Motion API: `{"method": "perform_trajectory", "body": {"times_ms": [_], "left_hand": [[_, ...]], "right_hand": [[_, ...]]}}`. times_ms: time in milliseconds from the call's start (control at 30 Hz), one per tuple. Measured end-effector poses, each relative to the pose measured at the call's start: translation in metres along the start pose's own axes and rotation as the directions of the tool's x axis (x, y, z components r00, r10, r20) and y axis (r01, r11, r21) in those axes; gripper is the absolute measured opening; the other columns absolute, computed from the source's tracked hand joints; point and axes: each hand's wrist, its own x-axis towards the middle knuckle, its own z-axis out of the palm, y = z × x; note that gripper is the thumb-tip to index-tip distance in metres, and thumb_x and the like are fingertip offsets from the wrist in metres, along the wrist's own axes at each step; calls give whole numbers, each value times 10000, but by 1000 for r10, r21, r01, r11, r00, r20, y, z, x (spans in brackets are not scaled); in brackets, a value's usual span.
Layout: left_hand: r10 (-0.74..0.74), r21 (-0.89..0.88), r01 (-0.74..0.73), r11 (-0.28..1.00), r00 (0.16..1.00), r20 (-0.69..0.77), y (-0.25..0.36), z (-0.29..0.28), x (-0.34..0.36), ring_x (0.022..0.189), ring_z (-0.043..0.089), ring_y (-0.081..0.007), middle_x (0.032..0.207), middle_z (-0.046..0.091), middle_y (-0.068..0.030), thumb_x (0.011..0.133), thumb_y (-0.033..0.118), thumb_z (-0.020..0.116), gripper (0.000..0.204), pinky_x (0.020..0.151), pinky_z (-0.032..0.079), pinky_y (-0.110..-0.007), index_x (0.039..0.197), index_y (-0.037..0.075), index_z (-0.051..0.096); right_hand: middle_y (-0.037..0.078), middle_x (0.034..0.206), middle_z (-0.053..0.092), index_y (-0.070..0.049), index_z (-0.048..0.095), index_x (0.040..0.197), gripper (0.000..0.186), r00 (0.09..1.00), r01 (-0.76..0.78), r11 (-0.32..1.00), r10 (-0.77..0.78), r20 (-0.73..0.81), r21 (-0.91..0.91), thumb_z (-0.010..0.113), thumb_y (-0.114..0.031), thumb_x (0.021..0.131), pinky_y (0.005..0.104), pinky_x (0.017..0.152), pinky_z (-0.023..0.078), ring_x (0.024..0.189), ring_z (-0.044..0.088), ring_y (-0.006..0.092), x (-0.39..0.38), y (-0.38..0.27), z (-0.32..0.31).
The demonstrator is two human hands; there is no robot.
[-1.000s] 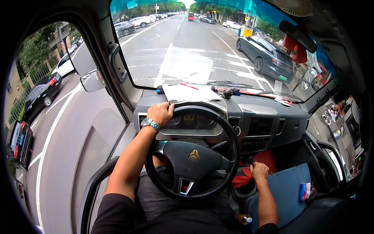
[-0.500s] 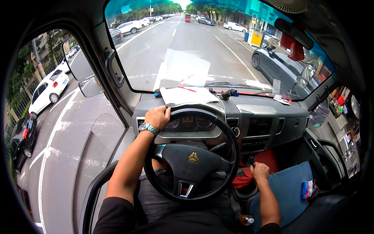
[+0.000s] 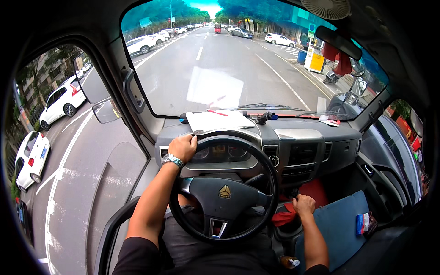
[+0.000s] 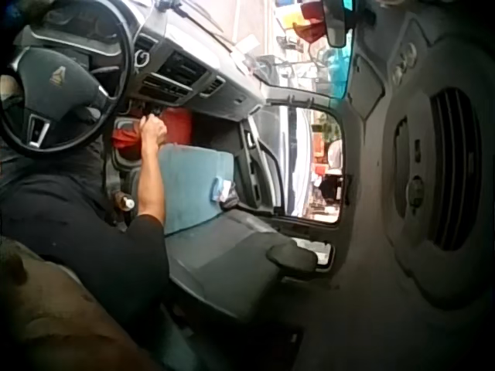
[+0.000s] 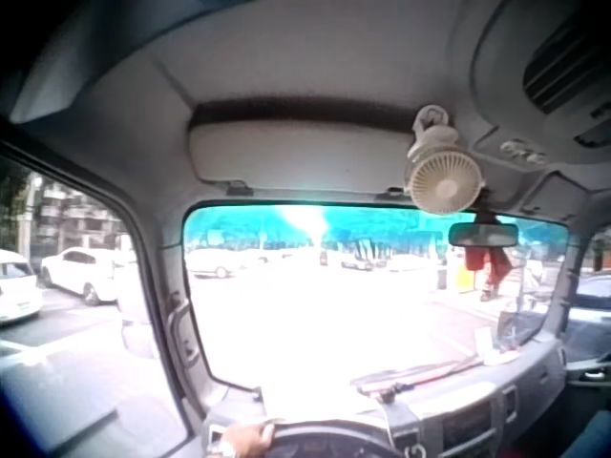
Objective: The person drives a truck along a city street, turning the steering wheel and operating the gear shift.
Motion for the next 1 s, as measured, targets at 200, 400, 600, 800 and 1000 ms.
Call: {"method": "perform_trajectory", "body": {"times_ms": [200, 400, 600, 800, 1000], "left_hand": [[4, 11, -4, 1000, 1000, 5, -4, 2, -1, 831, 701, -482, 844, 720, -264, 1006, 391, 596, 383, 783, 561, -561, 919, 62, 772], [-17, 7, 17, 1000, 1000, 25, -4, 1, -3, 842, 700, -489, 849, 719, -270, 1019, 382, 579, 403, 803, 559, -561, 900, 48, 771], [-37, -27, 38, 999, 998, 43, -16, 2, -9, 894, 699, -496, 907, 729, -277, 1058, 415, 508, 472, 833, 556, -569, 915, 38, 754], [-93, -143, 103, 984, 993, 78, -38, 2, -26, 952, 685, -498, 964, 727, -279, 1080, 441, 464, 510, 878, 533, -569, 960, 33, 744], [-140, -161, 152, 975, 987, 81, -45, -1, -43, 919, 656, -513, 948, 697, -297, 1088, 425, 491, 499, 822, 516, -543, 965, -7, 710]], "right_hand": [[146, 914, 787, -143, 824, 966, 317, 1000, -1, 1000, 1, -21, 3, 711, -432, 901, 496, 835, 596, 903, 760, 352, 4, 0, 2], [147, 918, 786, -155, 822, 954, 294, 1000, -17, 1000, 17, -11, 1, 716, -424, 904, 501, 841, 596, 901, 757, 358, 6, -2, -7], [145, 917, 787, -144, 816, 944, 297, 999, -8, 1000, 8, -43, 16, 708, -419, 915, 495, 826, 601, 898, 763, 354, 0, -7, -1], [142, 918, 789, -145, 819, 943, 310, 999, -34, 999, 34, -31, 12, 703, -430, 910, 495, 829, 601, 905, 764, 351, 2, -6, -2], [137, 937, 794, -155, 828, 961, 316, 999, -32, 999, 32, 16, -14, 709, -441, 896, 485, 833, 604, 917, 767, 341, 4, -1, 0]]}}
